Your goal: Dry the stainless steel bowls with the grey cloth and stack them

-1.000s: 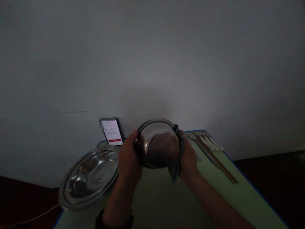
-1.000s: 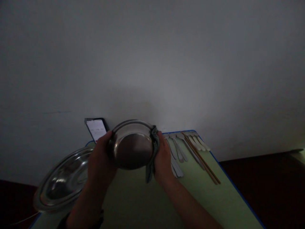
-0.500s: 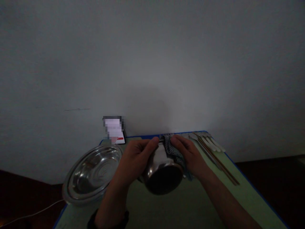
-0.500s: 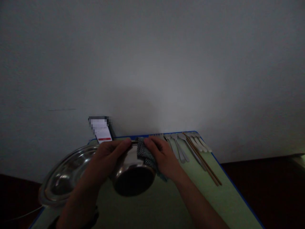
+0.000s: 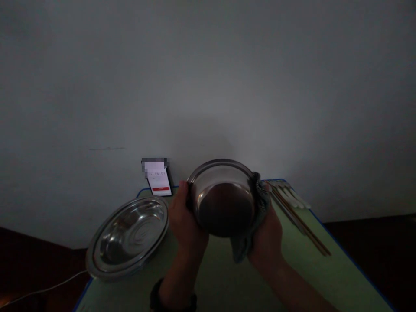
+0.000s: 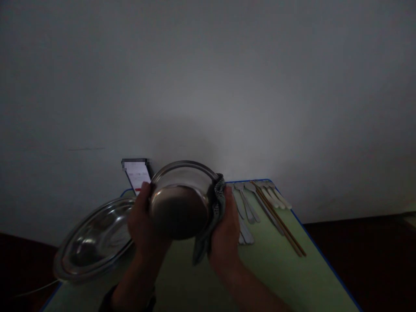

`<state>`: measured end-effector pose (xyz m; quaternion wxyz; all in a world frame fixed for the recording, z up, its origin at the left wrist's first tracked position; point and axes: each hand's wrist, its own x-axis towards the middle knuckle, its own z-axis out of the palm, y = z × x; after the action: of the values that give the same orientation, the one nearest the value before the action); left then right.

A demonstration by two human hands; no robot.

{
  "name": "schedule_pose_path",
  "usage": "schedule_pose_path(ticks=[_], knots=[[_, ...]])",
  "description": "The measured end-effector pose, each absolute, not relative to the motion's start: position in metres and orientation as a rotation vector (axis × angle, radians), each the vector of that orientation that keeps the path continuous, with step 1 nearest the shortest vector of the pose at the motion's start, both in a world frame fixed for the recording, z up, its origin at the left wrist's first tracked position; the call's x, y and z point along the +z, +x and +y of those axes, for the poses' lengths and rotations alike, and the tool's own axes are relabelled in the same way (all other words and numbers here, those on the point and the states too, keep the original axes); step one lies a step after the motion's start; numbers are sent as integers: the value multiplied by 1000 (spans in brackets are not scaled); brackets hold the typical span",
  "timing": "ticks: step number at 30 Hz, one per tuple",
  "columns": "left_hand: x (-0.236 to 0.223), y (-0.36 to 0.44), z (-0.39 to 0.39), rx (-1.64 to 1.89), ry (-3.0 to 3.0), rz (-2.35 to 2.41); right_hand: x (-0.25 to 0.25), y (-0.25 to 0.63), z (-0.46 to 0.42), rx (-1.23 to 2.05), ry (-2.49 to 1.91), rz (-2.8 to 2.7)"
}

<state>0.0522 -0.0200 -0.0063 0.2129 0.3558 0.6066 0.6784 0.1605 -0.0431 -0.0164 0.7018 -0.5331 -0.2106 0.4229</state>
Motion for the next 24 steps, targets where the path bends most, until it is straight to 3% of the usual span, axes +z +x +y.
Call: schedule_pose_path(ticks=[7, 13, 20, 24], knots=[[-13, 50, -24, 1781, 1075, 1899, -30, 146, -43, 1116, -1052, -472], [-2, 49, -22, 1736, 1122, 1602, -15, 178, -29, 1032, -1145, -504], [15, 26, -20, 1256, 1111, 1174, 7, 211, -32, 911, -1305, -899], [20, 23, -20, 1299, 1040, 1208, 1, 196, -39, 967, -1239, -1034]])
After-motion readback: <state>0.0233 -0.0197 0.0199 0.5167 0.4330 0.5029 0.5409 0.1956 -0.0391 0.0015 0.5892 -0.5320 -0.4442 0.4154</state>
